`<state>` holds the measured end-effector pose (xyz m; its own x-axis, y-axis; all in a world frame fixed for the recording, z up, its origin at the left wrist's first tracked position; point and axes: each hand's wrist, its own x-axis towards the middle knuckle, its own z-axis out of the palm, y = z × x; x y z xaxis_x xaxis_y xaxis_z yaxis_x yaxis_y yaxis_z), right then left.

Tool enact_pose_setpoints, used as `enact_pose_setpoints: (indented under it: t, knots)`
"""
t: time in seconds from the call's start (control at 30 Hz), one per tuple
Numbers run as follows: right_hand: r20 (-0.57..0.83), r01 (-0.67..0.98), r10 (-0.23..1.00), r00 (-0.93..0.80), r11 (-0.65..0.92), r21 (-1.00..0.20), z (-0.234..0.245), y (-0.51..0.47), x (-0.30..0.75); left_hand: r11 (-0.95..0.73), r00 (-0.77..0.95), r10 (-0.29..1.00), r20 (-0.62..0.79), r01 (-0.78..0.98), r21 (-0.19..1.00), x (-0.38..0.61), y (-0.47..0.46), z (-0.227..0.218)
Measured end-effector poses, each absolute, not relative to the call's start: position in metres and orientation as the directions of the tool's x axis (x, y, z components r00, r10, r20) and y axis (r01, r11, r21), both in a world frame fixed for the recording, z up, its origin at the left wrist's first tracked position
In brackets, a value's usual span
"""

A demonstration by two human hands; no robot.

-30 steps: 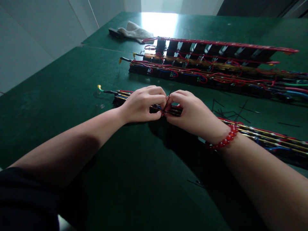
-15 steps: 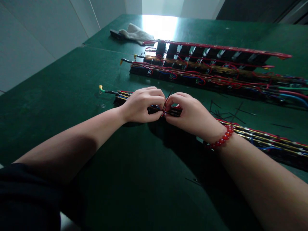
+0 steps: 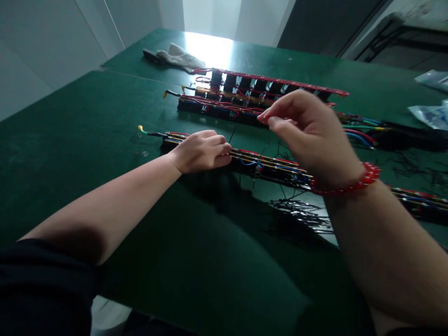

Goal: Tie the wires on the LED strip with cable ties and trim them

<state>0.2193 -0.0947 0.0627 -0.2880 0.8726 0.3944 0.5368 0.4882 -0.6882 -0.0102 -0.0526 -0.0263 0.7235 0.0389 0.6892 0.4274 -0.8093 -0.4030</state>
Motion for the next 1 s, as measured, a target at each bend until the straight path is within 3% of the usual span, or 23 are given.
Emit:
enact_pose_setpoints:
  t: [0.1, 0.2, 0.27, 0.4, 0.47, 0.77, 1.0]
  knots:
    - [0.401, 0.59, 0.868, -0.293, 0.494, -0.639, 0.076, -0.121, 0.237, -0.803, 0.757, 0.043, 0.652, 0.414, -0.429, -0.011, -0.054, -0.022]
    - [0.303, 0.664, 0.875, -0.378, 0.484, -0.57, 0.06, -0.146, 0.26, -0.827, 0.839, 0.085, 0.537, 0.36, -0.431, -0.016, -0.055, -0.022]
    - [0.242, 0.705, 0.881, -0.405, 0.47, -0.531, 0.039, -0.158, 0.276, -0.867, 0.833, 0.153, 0.532, 0.371, -0.332, -0.019, -0.053, -0.025]
    - [0.231, 0.725, 0.843, -0.486, 0.536, -0.431, 0.007, -0.165, 0.293, -0.901, 0.719, 0.332, 0.61, 0.433, -0.021, -0.021, -0.049, -0.033]
    - [0.211, 0.716, 0.809, -0.549, 0.586, -0.38, 0.001, -0.164, 0.292, -0.901, 0.697, 0.372, 0.613, 0.431, 0.055, -0.021, -0.048, -0.035]
    - [0.11, 0.769, 0.777, -0.62, 0.629, -0.115, -0.003, -0.174, 0.276, -0.92, 0.714, 0.322, 0.621, 0.392, 0.027, -0.021, -0.05, -0.032]
    - [0.104, 0.793, 0.804, -0.586, 0.595, -0.129, -0.004, -0.177, 0.275, -0.918, 0.731, 0.334, 0.595, 0.395, 0.03, -0.021, -0.052, -0.029]
